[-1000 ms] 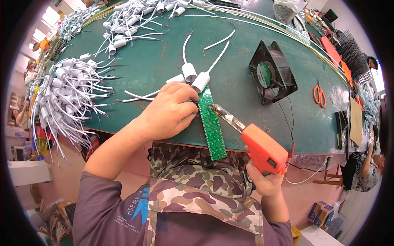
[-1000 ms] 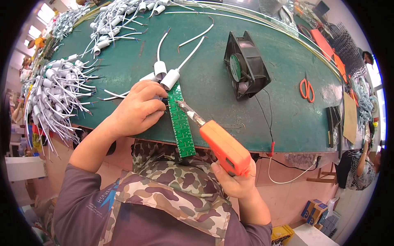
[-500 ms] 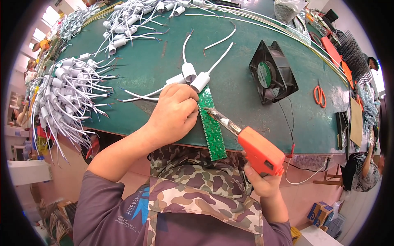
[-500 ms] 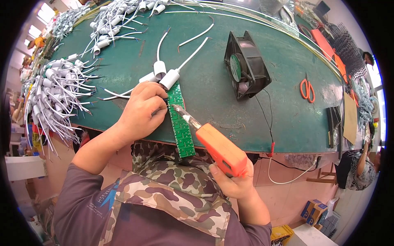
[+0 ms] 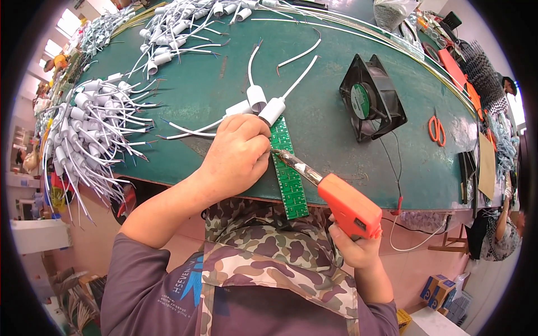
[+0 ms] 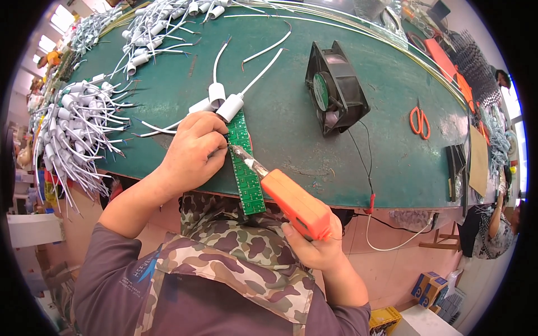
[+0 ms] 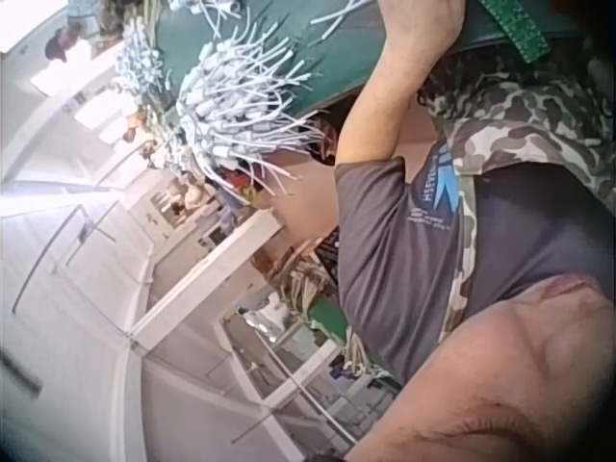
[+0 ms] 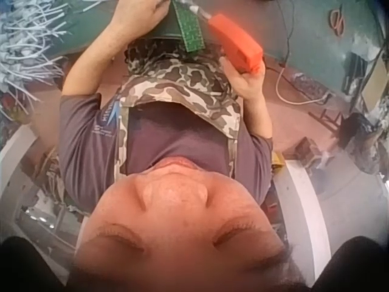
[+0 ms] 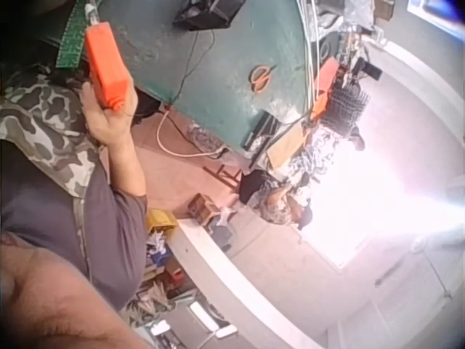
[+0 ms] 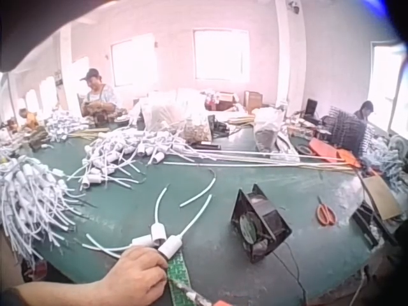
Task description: The person solders wires and light bulbs to a circuit board using a soldering iron and solder wire.
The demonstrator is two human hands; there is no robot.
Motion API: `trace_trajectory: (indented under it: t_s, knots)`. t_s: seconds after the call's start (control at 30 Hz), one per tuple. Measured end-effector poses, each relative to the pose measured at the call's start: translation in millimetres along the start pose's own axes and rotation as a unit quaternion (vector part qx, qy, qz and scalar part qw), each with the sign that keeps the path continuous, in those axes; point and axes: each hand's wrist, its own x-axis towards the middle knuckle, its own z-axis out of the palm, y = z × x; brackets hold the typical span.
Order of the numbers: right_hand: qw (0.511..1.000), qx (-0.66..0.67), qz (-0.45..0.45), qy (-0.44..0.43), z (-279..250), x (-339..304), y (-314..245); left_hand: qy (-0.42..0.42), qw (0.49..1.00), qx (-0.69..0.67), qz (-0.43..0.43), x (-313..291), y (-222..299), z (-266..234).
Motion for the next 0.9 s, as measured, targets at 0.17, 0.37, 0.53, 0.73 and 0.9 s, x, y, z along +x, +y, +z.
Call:
trace_trajectory:
  t_s: [0.17,0.37,0.53,0.73,0.9]
  knots:
    - [1.0,-0.018,-0.014,-0.008,0,1,-3,-0.002,1.0,0.004,0.003,1,0,0]
    - [0.998,-0.063,0.001,-0.01,-2,2,-5,-0.002,1.0,0.01,0.006,1,0,0]
    - [1.0,0.019,-0.019,0.008,-5,-5,1,0.01,1.0,0.001,0.008,1,0,1]
    - [0.997,0.064,0.023,0.032,-5,-6,-6,0.006,1.0,0.004,0.003,0,0,0]
    - [0.997,0.066,0.034,0.03,-6,-9,-6,0.007,1.0,0.006,0.003,1,1,0]
